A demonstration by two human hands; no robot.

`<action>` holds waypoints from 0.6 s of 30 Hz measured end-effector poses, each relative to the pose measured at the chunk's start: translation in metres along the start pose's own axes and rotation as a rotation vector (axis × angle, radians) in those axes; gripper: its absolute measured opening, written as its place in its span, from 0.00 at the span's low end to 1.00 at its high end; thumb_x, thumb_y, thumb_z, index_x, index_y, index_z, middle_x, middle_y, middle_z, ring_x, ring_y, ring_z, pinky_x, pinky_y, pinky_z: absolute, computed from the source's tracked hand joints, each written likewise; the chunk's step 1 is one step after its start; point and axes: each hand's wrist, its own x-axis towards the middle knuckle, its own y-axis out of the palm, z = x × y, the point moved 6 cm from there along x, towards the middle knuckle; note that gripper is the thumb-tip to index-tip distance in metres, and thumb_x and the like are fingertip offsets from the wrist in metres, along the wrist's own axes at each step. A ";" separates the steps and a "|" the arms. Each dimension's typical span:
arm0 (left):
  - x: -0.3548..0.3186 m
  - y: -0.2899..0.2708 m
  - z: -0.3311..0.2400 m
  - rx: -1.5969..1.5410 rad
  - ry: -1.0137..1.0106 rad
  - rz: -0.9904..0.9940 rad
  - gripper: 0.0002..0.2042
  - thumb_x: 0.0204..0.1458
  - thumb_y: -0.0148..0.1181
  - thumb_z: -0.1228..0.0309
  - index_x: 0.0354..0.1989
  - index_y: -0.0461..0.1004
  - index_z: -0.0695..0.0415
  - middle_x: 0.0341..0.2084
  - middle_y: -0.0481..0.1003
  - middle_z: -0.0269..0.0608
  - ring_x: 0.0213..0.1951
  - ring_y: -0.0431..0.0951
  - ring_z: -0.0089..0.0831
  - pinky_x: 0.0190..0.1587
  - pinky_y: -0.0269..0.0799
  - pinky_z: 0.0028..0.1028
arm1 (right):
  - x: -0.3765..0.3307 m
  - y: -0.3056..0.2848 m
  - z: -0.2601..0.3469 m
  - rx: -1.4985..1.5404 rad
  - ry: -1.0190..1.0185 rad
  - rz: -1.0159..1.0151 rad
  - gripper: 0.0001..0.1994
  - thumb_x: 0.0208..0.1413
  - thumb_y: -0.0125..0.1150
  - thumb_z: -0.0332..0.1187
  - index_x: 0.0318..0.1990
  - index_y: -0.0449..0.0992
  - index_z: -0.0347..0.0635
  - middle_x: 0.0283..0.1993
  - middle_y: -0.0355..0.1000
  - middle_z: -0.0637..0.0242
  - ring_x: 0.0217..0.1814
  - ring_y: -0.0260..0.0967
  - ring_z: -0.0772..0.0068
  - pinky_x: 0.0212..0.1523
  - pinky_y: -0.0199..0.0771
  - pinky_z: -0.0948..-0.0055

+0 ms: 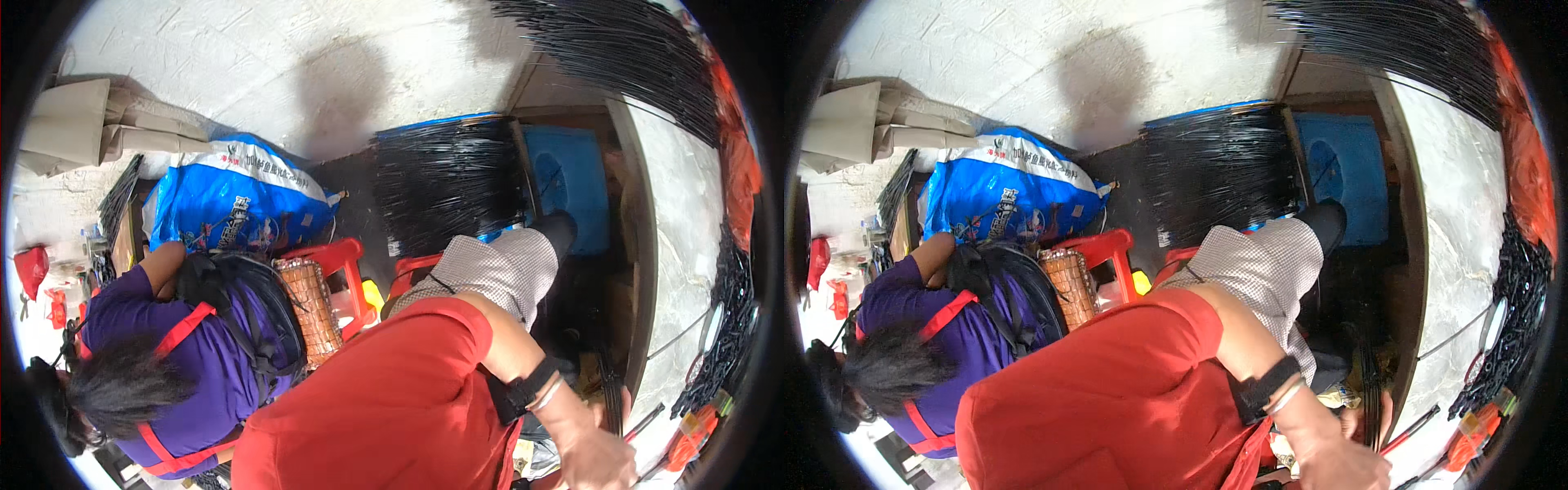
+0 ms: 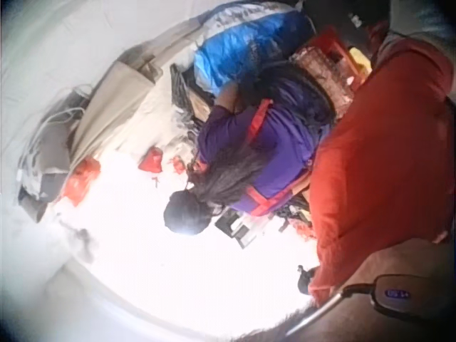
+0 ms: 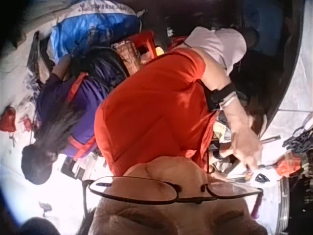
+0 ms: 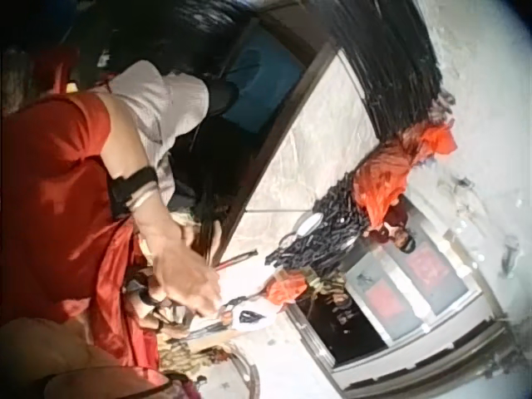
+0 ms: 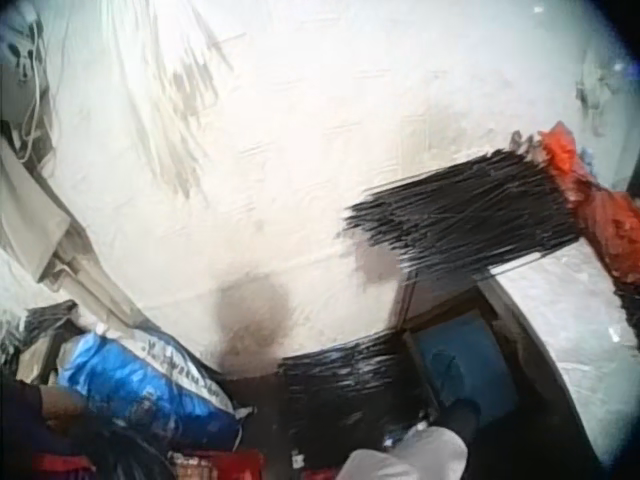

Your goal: Assembling umbrella frame components by inserting metal ribs into plastic hubs and gathering them.

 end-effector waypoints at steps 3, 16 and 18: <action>0.000 -0.005 -0.055 0.032 0.112 0.059 0.23 0.56 0.51 0.61 0.59 0.66 0.54 0.40 0.73 0.38 0.42 0.74 0.36 0.42 0.68 0.44 | -0.006 -0.079 -0.133 0.221 0.243 0.053 0.17 0.62 0.52 0.42 0.55 0.71 0.49 0.48 0.69 0.59 0.42 0.68 0.72 0.39 0.70 0.70; -0.173 -0.162 -0.025 0.749 -0.554 0.026 0.18 0.48 0.56 0.66 0.47 0.70 0.59 0.30 0.70 0.37 0.39 0.73 0.34 0.49 0.66 0.42 | -0.021 -0.036 -0.044 0.912 0.170 0.129 0.22 0.62 0.52 0.49 0.52 0.69 0.37 0.19 0.60 0.70 0.13 0.56 0.79 0.13 0.56 0.81; -0.232 -0.181 -0.014 0.575 -0.866 0.082 0.09 0.49 0.55 0.71 0.38 0.70 0.60 0.31 0.73 0.45 0.38 0.75 0.42 0.41 0.68 0.42 | -0.020 0.002 0.005 0.948 0.057 0.525 0.35 0.60 0.56 0.44 0.68 0.51 0.34 0.42 0.72 0.52 0.23 0.69 0.73 0.20 0.71 0.77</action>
